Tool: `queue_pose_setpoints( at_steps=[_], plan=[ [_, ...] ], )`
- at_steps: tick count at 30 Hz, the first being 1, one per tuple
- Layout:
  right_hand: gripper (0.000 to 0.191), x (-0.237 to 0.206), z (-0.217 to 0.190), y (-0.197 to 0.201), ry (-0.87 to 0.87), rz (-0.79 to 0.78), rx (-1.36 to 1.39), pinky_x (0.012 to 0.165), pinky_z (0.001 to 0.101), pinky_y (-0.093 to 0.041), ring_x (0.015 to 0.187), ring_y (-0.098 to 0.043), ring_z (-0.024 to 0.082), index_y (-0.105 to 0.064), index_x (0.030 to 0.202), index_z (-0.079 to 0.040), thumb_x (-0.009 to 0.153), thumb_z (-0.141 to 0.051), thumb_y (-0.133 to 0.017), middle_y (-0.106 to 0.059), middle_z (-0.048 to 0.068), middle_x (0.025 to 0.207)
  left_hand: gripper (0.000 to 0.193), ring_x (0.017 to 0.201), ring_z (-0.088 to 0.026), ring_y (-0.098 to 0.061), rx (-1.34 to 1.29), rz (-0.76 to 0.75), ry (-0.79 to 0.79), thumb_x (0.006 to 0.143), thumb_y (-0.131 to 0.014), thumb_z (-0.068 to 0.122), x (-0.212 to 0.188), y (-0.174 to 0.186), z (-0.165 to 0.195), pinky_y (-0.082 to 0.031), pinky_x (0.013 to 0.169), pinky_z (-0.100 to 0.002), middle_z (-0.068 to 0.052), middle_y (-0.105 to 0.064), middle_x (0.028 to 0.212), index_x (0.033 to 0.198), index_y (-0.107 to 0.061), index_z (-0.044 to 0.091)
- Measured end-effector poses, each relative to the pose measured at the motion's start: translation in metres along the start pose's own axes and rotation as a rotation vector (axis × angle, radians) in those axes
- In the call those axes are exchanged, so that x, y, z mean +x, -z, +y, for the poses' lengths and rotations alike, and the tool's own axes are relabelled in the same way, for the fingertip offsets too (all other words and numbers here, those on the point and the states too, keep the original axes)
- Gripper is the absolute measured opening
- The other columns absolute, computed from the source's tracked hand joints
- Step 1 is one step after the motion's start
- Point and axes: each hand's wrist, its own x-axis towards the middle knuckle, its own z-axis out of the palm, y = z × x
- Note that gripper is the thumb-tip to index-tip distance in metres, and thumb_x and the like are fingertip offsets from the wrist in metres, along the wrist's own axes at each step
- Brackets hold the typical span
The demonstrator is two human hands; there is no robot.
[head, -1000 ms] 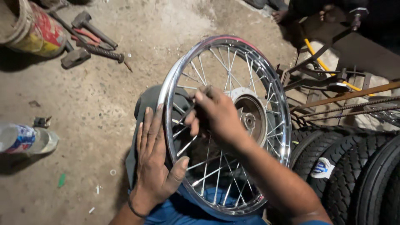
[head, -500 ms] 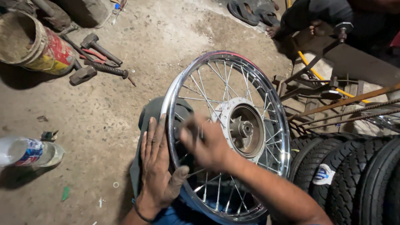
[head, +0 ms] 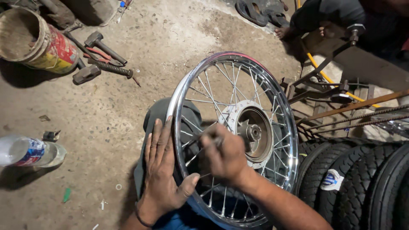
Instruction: The person uses a spoke wrench to tighten and adjust the spokes of a motorcycle wheel held on their lap. They rotate the wheel periodically to access different sections while working in a workshop.
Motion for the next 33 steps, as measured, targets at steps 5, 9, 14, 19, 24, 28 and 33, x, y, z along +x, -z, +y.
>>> queue_pose_setpoints(
  at_steps=[5,9,14,19,24,28,33],
  plan=[
    [0.034,0.045,0.028,0.008,-0.663,-0.152,0.805,0.054,0.0263,-0.050,0.060,-0.067,0.016,-0.061,0.108,0.003,0.105,-0.030,-0.053,-0.073,0.015,0.078,0.100,0.160,-0.051,-0.019,-0.028,0.020,0.015,0.094,-0.042,0.067,0.002,-0.004,0.003,-0.011,0.129,-0.060,-0.030,-0.029,0.168,0.157,-0.031,-0.011],
    [0.035,0.051,0.044,-0.001,-0.718,-0.189,0.905,0.045,0.0248,-0.047,0.055,-0.067,0.015,-0.057,0.106,0.002,0.104,-0.031,-0.051,-0.072,0.015,0.075,0.100,0.160,-0.049,-0.019,-0.018,0.028,0.026,0.093,-0.041,0.068,0.001,-0.005,0.002,-0.011,0.129,-0.059,-0.029,-0.029,0.168,0.156,-0.033,-0.010],
    [0.027,0.019,0.029,-0.014,-0.311,-0.050,0.598,0.061,0.0270,-0.053,0.068,-0.066,0.016,-0.060,0.110,0.000,0.109,-0.027,-0.054,-0.072,0.012,0.084,0.102,0.161,-0.049,-0.019,-0.017,0.011,0.048,0.095,-0.035,0.071,0.000,-0.005,-0.001,-0.010,0.130,-0.060,-0.030,-0.028,0.168,0.157,-0.033,-0.010],
    [0.017,0.001,0.015,-0.013,0.532,-0.078,-0.075,0.065,0.0390,-0.051,0.078,-0.064,0.030,-0.061,0.107,-0.001,0.100,-0.015,-0.067,-0.063,0.018,0.090,0.104,0.161,-0.048,-0.020,-0.012,0.015,0.027,0.095,-0.029,0.075,0.000,-0.007,-0.005,-0.009,0.131,-0.060,-0.028,-0.029,0.168,0.157,-0.034,-0.009],
    [0.012,-0.003,0.015,-0.018,0.427,-0.044,-0.048,0.065,0.0401,-0.050,0.074,-0.064,0.031,-0.062,0.106,0.002,0.097,-0.005,-0.067,-0.063,0.016,0.087,0.101,0.160,-0.050,-0.018,0.000,-0.014,0.017,0.096,-0.035,0.073,0.000,-0.004,-0.004,-0.009,0.129,-0.060,-0.029,-0.027,0.168,0.156,-0.035,-0.008],
    [0.006,-0.005,0.019,-0.020,0.265,0.081,0.096,0.085,0.0382,-0.060,0.076,-0.067,0.020,-0.061,0.107,0.001,0.102,-0.001,-0.060,-0.065,0.010,0.089,0.102,0.164,-0.049,-0.017,0.038,0.011,0.086,0.092,-0.046,0.066,-0.004,0.005,0.014,-0.009,0.133,-0.059,-0.029,-0.025,0.173,0.161,-0.029,-0.007],
    [0.011,-0.006,0.025,-0.012,0.225,0.032,0.155,0.084,0.0314,-0.056,0.090,-0.069,0.024,-0.060,0.110,0.005,0.101,0.002,-0.054,-0.067,0.017,0.099,0.117,0.156,-0.053,-0.008,0.009,-0.015,0.136,0.075,-0.070,0.049,-0.012,0.005,0.039,-0.005,0.124,-0.061,-0.034,-0.012,0.166,0.156,-0.014,-0.014]
  ],
)
